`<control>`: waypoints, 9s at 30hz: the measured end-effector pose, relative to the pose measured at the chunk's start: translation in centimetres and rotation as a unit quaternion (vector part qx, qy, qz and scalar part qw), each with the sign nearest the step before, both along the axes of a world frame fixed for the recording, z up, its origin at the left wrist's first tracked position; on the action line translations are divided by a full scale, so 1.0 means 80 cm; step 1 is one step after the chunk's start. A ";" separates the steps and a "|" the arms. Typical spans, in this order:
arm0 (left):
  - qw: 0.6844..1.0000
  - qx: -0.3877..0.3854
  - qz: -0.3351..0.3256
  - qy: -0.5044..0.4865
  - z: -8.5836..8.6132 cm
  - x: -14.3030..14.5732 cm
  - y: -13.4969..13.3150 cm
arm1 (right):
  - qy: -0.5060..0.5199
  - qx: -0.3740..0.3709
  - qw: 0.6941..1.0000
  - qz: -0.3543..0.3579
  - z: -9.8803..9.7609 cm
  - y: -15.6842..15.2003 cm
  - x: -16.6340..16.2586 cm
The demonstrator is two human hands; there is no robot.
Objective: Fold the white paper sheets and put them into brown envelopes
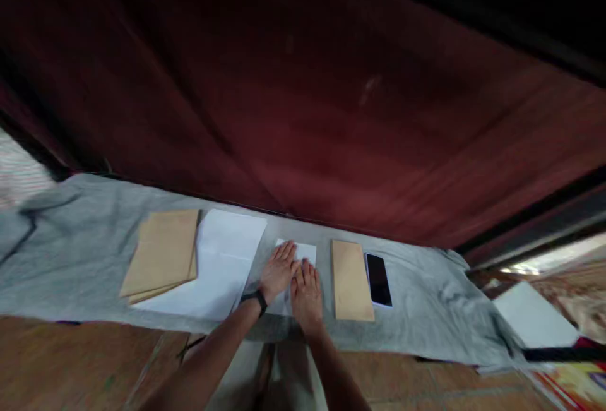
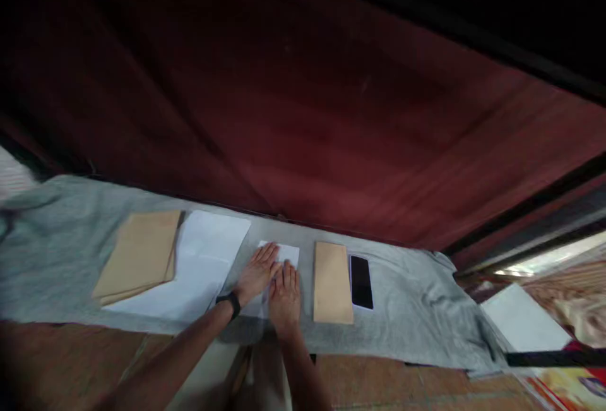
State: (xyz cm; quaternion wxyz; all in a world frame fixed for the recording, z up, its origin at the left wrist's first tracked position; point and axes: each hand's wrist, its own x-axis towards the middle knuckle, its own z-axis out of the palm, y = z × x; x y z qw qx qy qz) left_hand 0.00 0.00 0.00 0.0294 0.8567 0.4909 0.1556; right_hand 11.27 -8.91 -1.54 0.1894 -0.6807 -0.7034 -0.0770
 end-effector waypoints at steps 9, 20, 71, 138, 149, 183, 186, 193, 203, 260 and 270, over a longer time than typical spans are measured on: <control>0.999 0.032 0.036 -0.007 -0.017 -0.032 -0.045 | 0.015 0.032 0.999 -0.001 -0.003 0.001 -0.003; 0.997 0.061 -0.040 0.002 -0.021 -0.057 -0.116 | 0.034 -0.019 0.999 0.021 0.001 0.018 -0.006; 0.996 0.002 -0.087 -0.015 0.000 0.039 0.008 | 0.051 -0.036 0.998 -0.002 0.008 -0.033 -0.003; 0.988 0.038 -0.150 0.010 -0.001 -0.098 -0.101 | 0.044 0.006 0.997 0.060 -0.003 -0.098 0.017; 0.975 -0.068 -0.127 0.169 0.032 -0.070 -0.117 | 0.039 0.021 0.997 0.060 -0.002 -0.099 0.016; 0.942 -0.205 -0.001 -0.264 0.031 -0.122 -0.082 | 0.284 -0.026 0.959 -0.002 0.031 -0.091 0.047; 0.939 -0.188 0.030 -0.286 0.032 -0.113 -0.079 | 0.279 -0.039 0.959 -0.029 0.033 -0.079 0.043; 0.958 -0.134 0.102 -0.232 0.032 -0.087 -0.072 | 0.209 -0.094 0.967 -0.114 0.046 -0.047 0.039; 0.978 -0.083 0.145 -0.128 0.038 -0.070 -0.057 | 0.093 -0.145 0.967 -0.188 0.057 -0.021 0.033; 0.942 -0.199 0.196 -0.185 0.039 -0.058 -0.017 | 0.160 -0.144 0.954 -0.211 0.054 0.007 0.044; 0.893 -0.262 -0.007 -0.366 0.018 -0.123 -0.072 | 0.475 -0.070 0.875 0.059 0.039 -0.067 0.072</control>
